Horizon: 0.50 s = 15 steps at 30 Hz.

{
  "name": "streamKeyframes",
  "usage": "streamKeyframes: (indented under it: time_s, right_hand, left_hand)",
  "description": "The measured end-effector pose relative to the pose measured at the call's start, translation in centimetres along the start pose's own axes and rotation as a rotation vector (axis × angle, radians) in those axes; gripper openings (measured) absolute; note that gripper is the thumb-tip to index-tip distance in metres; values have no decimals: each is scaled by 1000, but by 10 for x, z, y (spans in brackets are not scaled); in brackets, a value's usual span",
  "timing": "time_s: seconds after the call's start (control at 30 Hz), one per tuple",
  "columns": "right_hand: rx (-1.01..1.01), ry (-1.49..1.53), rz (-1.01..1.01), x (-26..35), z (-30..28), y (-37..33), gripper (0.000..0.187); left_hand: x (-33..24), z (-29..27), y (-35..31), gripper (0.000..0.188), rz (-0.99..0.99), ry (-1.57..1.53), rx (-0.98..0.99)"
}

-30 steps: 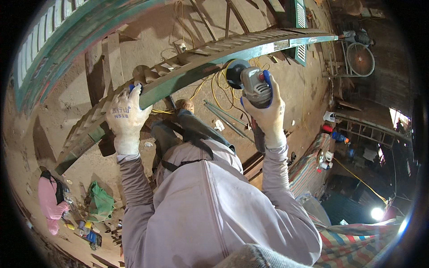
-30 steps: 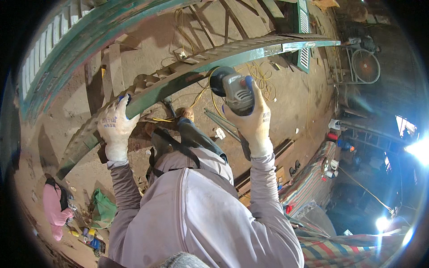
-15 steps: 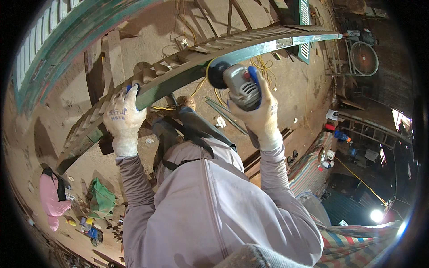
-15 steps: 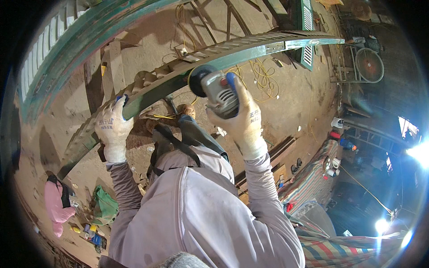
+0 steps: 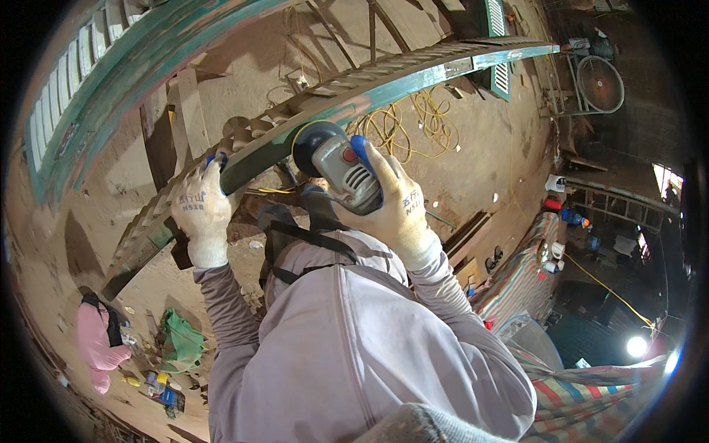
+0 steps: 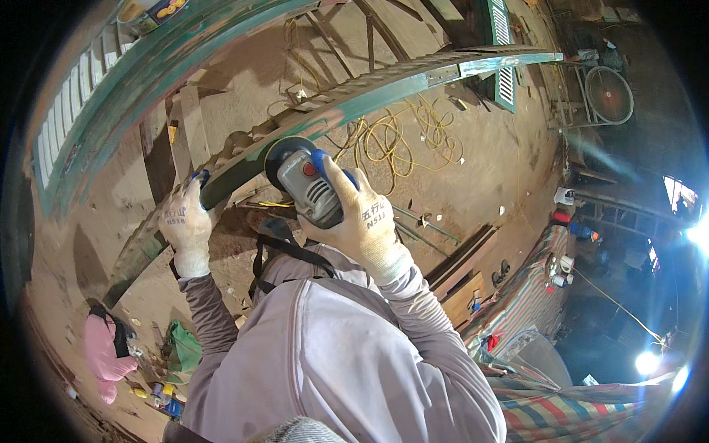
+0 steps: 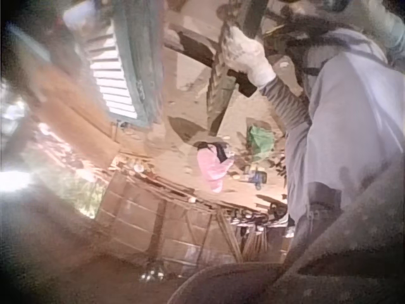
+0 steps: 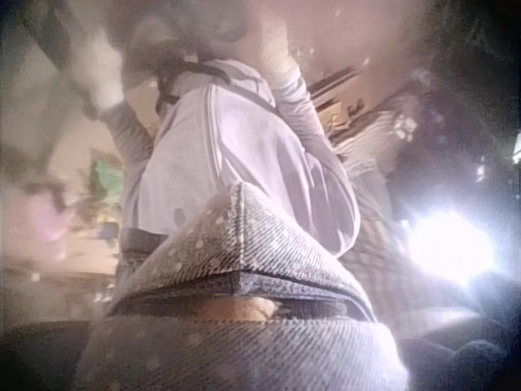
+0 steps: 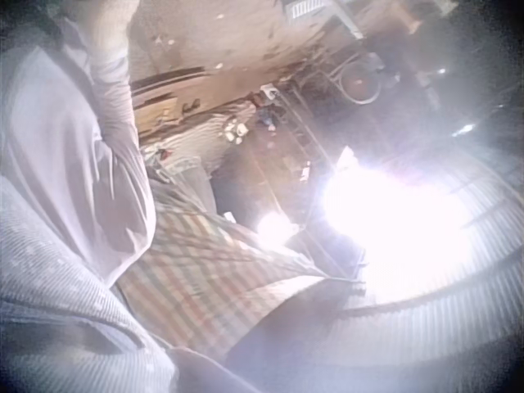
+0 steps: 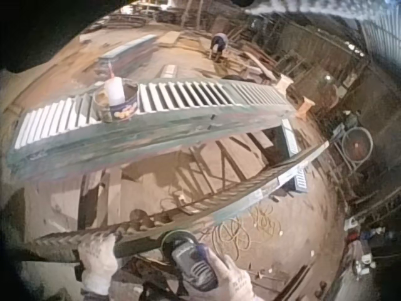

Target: The person uses an orbital sander to smooth the surface of a green wooden slatted panel, then wipes the panel with a blue cloth and applies a liquid from a white bottle. The person repeats this sequence on multiple panels in a workshop setting.

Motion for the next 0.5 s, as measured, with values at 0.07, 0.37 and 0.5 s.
streamKeyframes:
  time_s: [0.07,0.37,0.5]
  right_hand:
    - [-16,-28,9,-6,-4,5,91]
    - [-206,53,80,-45,-35,20,83]
    - [-8,-21,3,-5,-17,10,89]
  left_hand:
    - [-7,-9,2,46,-14,-25,5]
    - [-15,-22,9,48,-39,-66,17]
    - [-11,-16,7,46,-51,-64,43]
Point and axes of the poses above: each hand's wrist, its own y-axis towards the middle knuckle, its own z-axis out of the palm, x = y × z, the point moved 2 cm from there along y, towards the middle knuckle, and after that the axes turned 3 degrees about -x, right-handed, at the moved point
